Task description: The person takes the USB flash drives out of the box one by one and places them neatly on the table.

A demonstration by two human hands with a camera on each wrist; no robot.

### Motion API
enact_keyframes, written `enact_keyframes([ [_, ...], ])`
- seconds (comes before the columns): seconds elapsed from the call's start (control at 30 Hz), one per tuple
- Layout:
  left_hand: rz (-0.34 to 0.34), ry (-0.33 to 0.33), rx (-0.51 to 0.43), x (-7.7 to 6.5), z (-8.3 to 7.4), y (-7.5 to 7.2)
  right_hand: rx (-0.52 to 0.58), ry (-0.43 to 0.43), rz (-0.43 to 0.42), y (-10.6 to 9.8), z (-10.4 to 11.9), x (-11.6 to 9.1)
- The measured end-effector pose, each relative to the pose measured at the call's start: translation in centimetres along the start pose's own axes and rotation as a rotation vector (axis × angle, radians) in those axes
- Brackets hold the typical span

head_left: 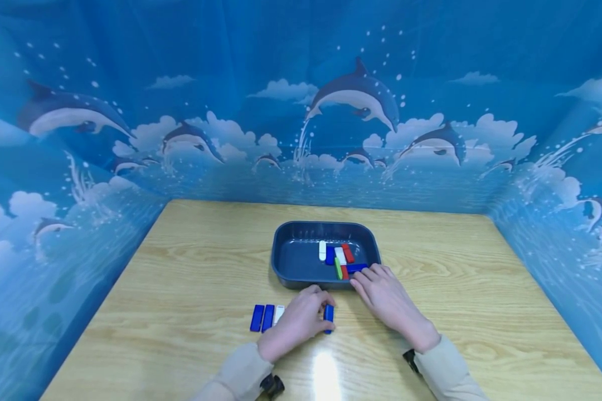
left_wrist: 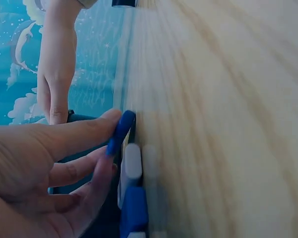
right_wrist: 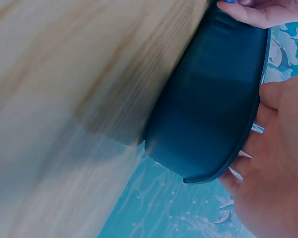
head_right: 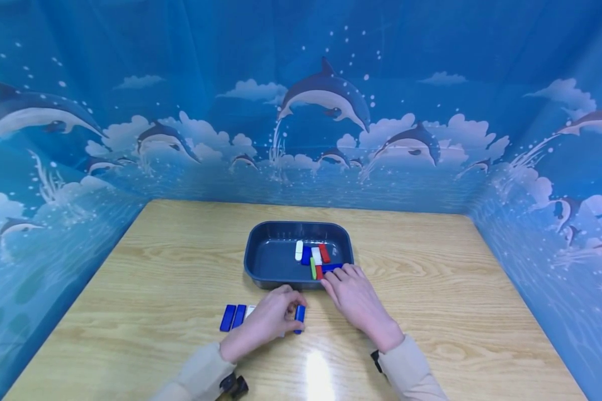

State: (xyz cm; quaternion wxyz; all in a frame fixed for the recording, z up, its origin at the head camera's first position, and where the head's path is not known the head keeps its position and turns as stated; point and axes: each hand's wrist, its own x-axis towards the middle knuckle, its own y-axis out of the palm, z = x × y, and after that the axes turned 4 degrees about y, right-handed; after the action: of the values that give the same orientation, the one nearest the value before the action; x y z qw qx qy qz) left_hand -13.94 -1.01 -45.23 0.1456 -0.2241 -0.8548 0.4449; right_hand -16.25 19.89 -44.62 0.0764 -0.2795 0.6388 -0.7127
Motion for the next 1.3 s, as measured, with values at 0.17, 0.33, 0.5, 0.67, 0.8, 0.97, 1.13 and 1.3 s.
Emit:
enact_keyframes([
  [0.17, 0.018, 0.011, 0.138, -0.2, 0.1, -0.4, 0.006, 0.014, 0.008, 0.0, 0.0, 0.0],
  [0.33, 0.022, 0.009, 0.165, -0.7, 0.3, -0.6, 0.015, 0.031, 0.016, 0.0, 0.1, 0.1],
  [0.5, 0.01, 0.023, 0.174, -1.1, 0.4, -0.7, 0.022, 0.037, 0.016, 0.0, 0.1, 0.0],
  [0.67, -0.026, 0.003, 0.103, -1.0, 0.4, -0.9, 0.024, 0.033, 0.012, 0.0, 0.1, 0.1],
  [0.8, -0.1, 0.004, 0.047, -0.8, 0.5, -1.4, 0.027, 0.032, 0.009, 0.1, 0.1, 0.1],
  [0.97, -0.174, 0.024, 0.022, -0.8, 0.5, -2.4, 0.022, 0.03, 0.008, 0.1, 0.1, 0.1],
  [1.13, -0.279, 0.065, 0.03, -0.9, 0.9, -3.7, 0.002, 0.014, 0.0, 0.2, 0.1, 0.1],
  [1.3, -0.404, 0.096, 0.163, -0.9, 2.0, -4.8, 0.002, 0.003, -0.009, 0.2, 0.0, 0.0],
])
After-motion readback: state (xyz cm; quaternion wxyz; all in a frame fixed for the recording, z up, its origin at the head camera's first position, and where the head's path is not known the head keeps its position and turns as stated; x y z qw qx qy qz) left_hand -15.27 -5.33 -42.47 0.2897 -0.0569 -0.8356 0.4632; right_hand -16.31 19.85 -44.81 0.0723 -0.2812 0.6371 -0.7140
